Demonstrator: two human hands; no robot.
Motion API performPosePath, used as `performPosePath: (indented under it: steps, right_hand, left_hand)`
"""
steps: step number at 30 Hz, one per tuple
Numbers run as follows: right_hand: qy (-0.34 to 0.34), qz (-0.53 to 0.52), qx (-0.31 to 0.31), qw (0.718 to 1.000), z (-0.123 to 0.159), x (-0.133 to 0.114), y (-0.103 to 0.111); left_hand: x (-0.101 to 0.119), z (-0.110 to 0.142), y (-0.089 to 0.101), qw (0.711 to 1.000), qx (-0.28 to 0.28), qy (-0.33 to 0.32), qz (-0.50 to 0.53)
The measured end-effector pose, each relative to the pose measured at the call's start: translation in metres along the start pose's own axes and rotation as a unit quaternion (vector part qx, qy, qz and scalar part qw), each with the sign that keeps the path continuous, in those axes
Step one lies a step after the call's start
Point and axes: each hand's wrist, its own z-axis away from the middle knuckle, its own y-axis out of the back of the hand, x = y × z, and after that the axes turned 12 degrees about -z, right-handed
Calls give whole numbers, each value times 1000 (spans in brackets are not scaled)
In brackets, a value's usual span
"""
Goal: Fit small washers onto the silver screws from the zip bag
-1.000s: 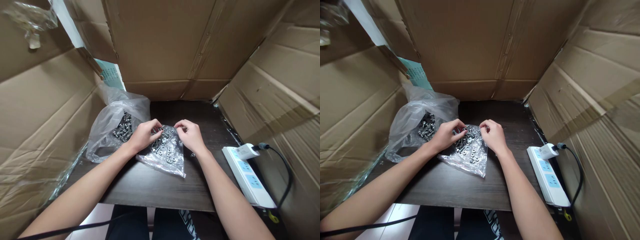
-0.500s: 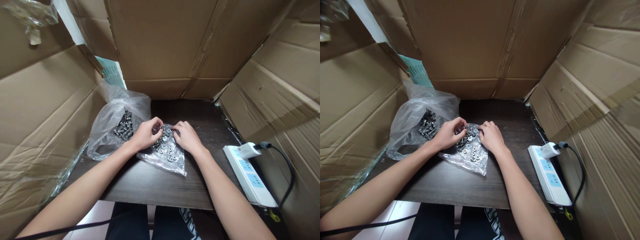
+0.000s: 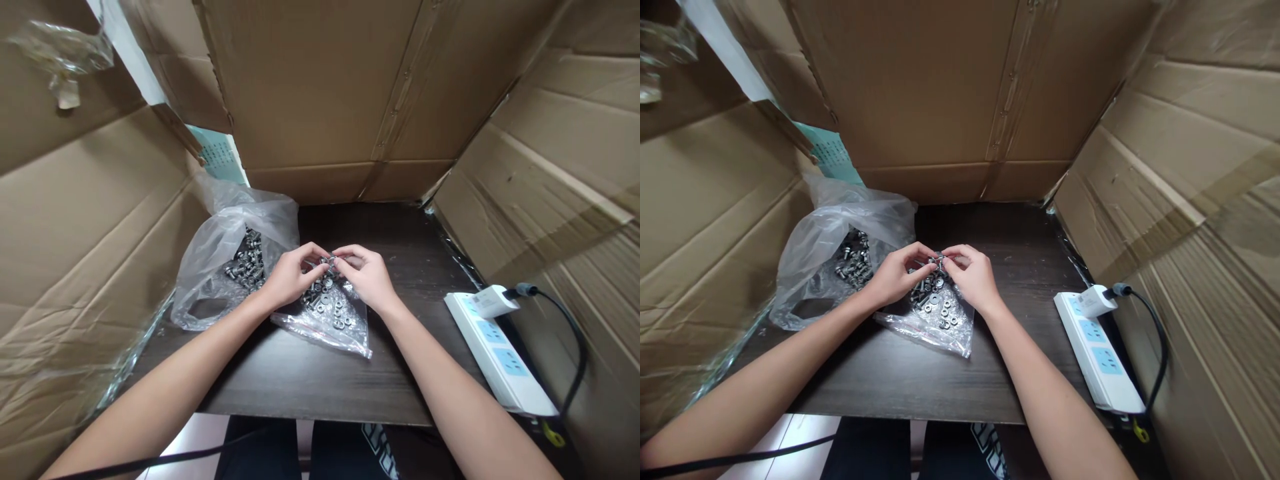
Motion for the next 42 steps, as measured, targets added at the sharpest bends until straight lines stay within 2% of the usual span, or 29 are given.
performPosePath:
  steps: [5,12,15,18,20,25,27,34,37,42]
  right_hand:
    - [-1,-54,13,998,0,4,-4]
    - [18,-29,15,999,1,3,-4]
    - [68,5,23,997,4,0,-6]
    - [139,86,31,986,7,-5,-7]
    - [156,103,32,982,7,-7,-7]
    - [137,-15,11,990,5,-3,-5]
    - [143,-28,7,989,4,-2,-4]
    - [193,85,0,978,5,-5,-4]
    - [212,91,-6,973,5,-4,-5]
    - [238,108,1,965,6,-6,-5]
  left_hand:
    - [1,-1,-3,998,13,26,60]
    - [-1,-1,-6,994,17,43,94]
    - [-1,-1,-5,992,19,55,114]
    - [0,-3,-4,986,10,67,150]
    - [1,-4,-1,982,-4,76,175]
    - [5,-7,6,968,-43,110,222]
    - [6,-8,8,963,-50,123,235]
    - [4,-8,7,957,-51,157,237]
    - [4,-8,8,946,-28,184,264]
    - [3,-7,9,930,-33,197,310]
